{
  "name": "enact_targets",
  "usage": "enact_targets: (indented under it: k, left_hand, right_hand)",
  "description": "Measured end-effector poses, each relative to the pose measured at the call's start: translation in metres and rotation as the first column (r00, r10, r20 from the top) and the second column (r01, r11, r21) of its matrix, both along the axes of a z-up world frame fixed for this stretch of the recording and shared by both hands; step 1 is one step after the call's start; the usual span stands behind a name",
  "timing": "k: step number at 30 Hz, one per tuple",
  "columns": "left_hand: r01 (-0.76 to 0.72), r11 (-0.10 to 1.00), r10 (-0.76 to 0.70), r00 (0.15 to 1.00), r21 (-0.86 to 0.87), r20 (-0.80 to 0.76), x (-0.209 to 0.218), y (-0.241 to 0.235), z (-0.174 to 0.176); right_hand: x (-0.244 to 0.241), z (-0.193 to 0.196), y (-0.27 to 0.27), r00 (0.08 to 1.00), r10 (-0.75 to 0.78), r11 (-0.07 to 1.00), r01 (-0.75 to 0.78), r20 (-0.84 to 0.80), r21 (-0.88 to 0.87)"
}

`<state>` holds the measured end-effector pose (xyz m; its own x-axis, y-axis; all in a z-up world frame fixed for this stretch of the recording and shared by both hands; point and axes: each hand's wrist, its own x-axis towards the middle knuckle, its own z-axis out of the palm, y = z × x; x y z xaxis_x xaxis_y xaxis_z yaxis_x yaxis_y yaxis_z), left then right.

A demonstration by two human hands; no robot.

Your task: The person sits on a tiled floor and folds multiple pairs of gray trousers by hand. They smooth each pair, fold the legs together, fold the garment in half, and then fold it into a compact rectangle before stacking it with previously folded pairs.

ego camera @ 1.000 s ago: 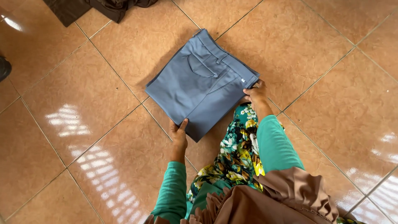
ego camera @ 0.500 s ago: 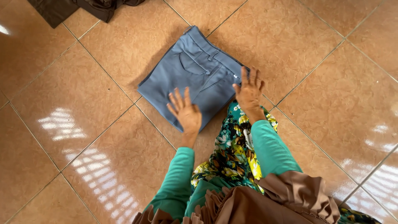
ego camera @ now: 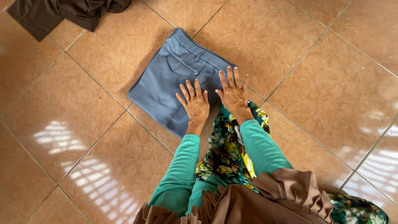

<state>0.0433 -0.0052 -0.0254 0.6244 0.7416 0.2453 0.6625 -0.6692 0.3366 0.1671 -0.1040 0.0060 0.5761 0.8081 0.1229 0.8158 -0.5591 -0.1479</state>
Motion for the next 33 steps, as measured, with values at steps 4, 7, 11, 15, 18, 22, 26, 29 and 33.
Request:
enact_targets:
  k: [4,7,11,15,18,22,26,29,33]
  left_hand:
    - [0.069,0.998,-0.069,0.997,0.006,0.020,0.031,-0.014,0.014]
    - [0.120,0.992,-0.121,0.992,0.042,0.024,0.058,-0.032,0.017]
    - [0.187,0.976,-0.189,0.982,0.114,0.004,0.082,-0.052,0.006]
    - [0.203,0.966,-0.197,0.979,0.159,-0.047,0.090,-0.063,0.001]
    - [0.228,0.965,-0.226,0.974,0.127,-0.023,0.093,-0.068,0.004]
    - [0.260,0.958,-0.258,0.966,0.118,-0.030,0.110,-0.088,0.003]
    - [0.393,0.918,-0.391,0.920,0.056,-0.032,0.138,-0.136,0.005]
    - [0.488,0.873,-0.488,0.872,-0.003,-0.044,0.154,-0.183,0.000]
    - [0.570,0.819,-0.573,0.807,-0.063,-0.145,0.168,-0.235,-0.022]
  right_hand:
    - [0.021,-0.001,-0.024,0.998,-0.063,0.997,0.062,0.013,0.049]
    - [0.038,-0.011,-0.052,0.988,-0.131,0.987,0.122,0.084,0.103]
    - [0.048,-0.026,-0.086,0.969,-0.232,0.963,0.216,0.085,0.164]
    - [0.052,-0.031,-0.104,0.956,-0.278,0.949,0.259,0.089,0.180]
    - [0.058,-0.035,-0.109,0.953,-0.295,0.942,0.276,0.076,0.191]
    - [0.059,-0.021,-0.134,0.934,-0.352,0.929,0.340,0.061,0.146]
    - [0.064,-0.013,-0.189,0.887,-0.462,0.884,0.462,-0.007,0.074]
    - [0.065,-0.013,-0.242,0.823,-0.564,0.824,0.566,-0.059,0.008]
    - [0.058,-0.020,-0.300,0.710,-0.693,0.721,0.683,-0.123,-0.114]
